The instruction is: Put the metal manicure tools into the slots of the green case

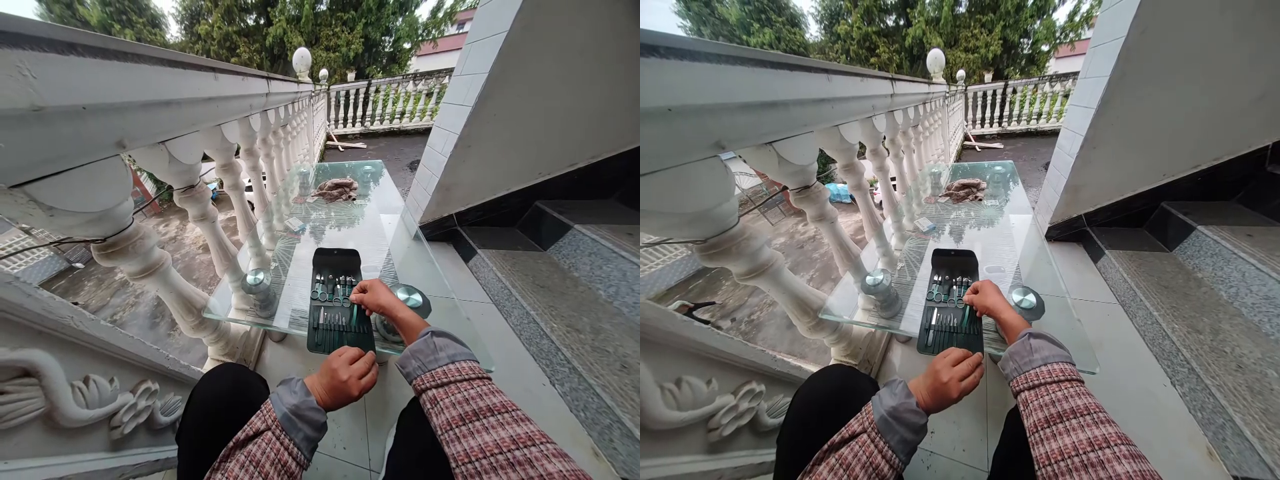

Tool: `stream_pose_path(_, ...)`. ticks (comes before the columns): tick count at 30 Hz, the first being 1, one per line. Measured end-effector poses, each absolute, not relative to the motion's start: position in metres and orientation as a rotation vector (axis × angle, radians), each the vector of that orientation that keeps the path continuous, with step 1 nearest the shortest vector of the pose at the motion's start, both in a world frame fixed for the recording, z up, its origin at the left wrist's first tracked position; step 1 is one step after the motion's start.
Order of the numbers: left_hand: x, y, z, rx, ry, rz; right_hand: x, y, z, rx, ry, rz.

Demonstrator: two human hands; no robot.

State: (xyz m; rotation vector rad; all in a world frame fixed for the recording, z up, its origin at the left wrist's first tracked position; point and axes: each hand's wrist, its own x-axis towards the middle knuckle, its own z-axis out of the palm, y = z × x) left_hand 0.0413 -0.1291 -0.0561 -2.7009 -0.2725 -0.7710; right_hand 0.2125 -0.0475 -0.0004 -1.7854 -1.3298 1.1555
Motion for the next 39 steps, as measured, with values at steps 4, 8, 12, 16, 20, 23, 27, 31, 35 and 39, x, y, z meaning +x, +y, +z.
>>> stream_pose_path(4, 0.041, -0.129, -0.057, -2.681, -0.269, -0.8, 0.223, -0.044, 0.003, -1.739, -1.249, 1.149)
stream_pose_path(8, 0.041, -0.13, -0.057, -2.675, -0.274, -0.819, 0.242, -0.045, 0.009, -1.704, -1.161, 1.117)
stream_pose_path(12, 0.041, -0.131, -0.054, -2.691, -0.291, -0.836, 0.266, -0.057, 0.016, -1.683, -1.137, 1.129)
stream_pose_path(16, 0.043, -0.132, -0.052, -2.7, -0.303, -0.872, 0.282, -0.075, 0.019, -1.712, -1.199, 1.205)
stream_pose_path(20, 0.045, -0.133, -0.051, -2.705, -0.318, -0.85, 0.284, -0.082, 0.011, -1.813, -1.285, 1.222)
stream_pose_path(23, 0.046, -0.133, -0.051, -2.71, -0.328, -0.831, 0.282, -0.078, 0.002, -1.902, -1.341, 1.145)
stream_pose_path(27, 0.047, -0.134, -0.052, -2.707, -0.319, -0.836, 0.279, -0.073, -0.003, -2.002, -1.44, 0.983)
stream_pose_path(31, 0.047, -0.135, -0.051, -2.715, -0.317, -0.823, 0.277, -0.073, -0.003, -2.054, -1.513, 0.869)
stream_pose_path(35, 0.046, -0.136, -0.05, -2.72, -0.336, -0.789, 0.279, -0.075, 0.001, -2.054, -1.501, 0.799)
stream_pose_path(39, 0.046, -0.136, -0.05, -2.721, -0.327, -0.812, 0.277, -0.077, 0.01, -1.998, -1.427, 0.746)
